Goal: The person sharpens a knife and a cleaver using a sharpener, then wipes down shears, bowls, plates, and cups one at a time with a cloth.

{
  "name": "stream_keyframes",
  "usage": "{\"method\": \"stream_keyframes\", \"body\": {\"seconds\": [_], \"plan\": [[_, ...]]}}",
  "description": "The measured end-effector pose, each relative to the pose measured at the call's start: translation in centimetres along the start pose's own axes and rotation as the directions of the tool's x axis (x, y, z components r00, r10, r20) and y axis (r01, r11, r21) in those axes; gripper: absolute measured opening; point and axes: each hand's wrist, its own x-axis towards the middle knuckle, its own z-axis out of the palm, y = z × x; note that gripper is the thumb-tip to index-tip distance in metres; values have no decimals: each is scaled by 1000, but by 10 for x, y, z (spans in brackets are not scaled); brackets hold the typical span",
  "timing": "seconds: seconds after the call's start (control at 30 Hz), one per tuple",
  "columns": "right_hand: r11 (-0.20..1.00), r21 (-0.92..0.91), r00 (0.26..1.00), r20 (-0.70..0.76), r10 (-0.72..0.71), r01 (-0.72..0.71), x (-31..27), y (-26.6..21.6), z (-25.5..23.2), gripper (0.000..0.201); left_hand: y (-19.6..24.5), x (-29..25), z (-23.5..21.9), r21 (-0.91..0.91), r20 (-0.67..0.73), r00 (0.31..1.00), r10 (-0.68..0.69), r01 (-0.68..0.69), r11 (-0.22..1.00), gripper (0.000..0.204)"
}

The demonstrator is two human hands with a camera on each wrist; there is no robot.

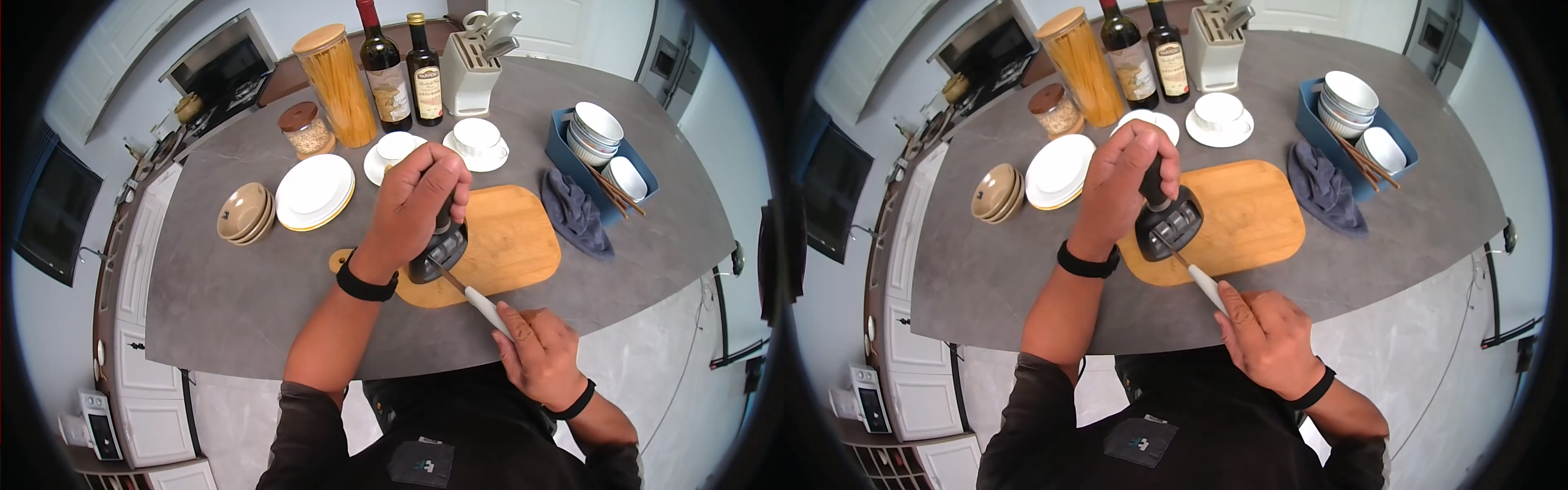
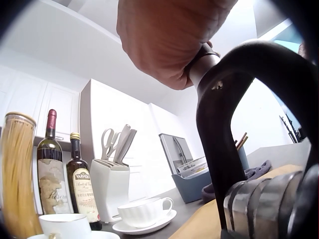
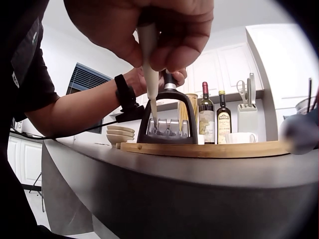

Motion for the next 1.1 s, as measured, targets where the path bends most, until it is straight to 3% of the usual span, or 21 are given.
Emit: {"method": "stream_keyframes", "body": {"seconds": [0.17,0.23,0.37,0.47,0.57,0.73,0.87,0.93,1.1], "plan": [[999,-32,992,119,28,-24,-3,7,5,52,3,2,4,-67,-36,997,-71,68,995,28],[995,0,945,312,95,-100,-1,1,8,61,1,2,6,-104,-66,993,-101,94,990,26],[984,46,928,340,149,-175,12,-5,24,56,-3,5,6,-72,-59,995,-76,72,995,26],[982,31,947,270,172,-187,14,-3,39,56,0,4,10,-140,-113,990,-85,69,988,26],[987,-50,950,266,164,-156,10,-2,42,54,0,6,10,-166,-144,982,-120,96,981,29],[985,-89,959,231,164,-147,-6,-12,24,55,0,7,8,-17,-147,984,-101,99,995,34],[982,-80,949,253,188,-173,16,-12,45,59,-5,6,9,-108,-143,987,-69,54,993,33],[990,-95,957,264,122,-100,35,-6,64,65,-4,6,11,-82,-173,984,-50,36,996,33],[991,-112,952,286,107,-78,42,-5,63,67,-2,7,8,-105,-165,984,-68,51,993,32]]}}
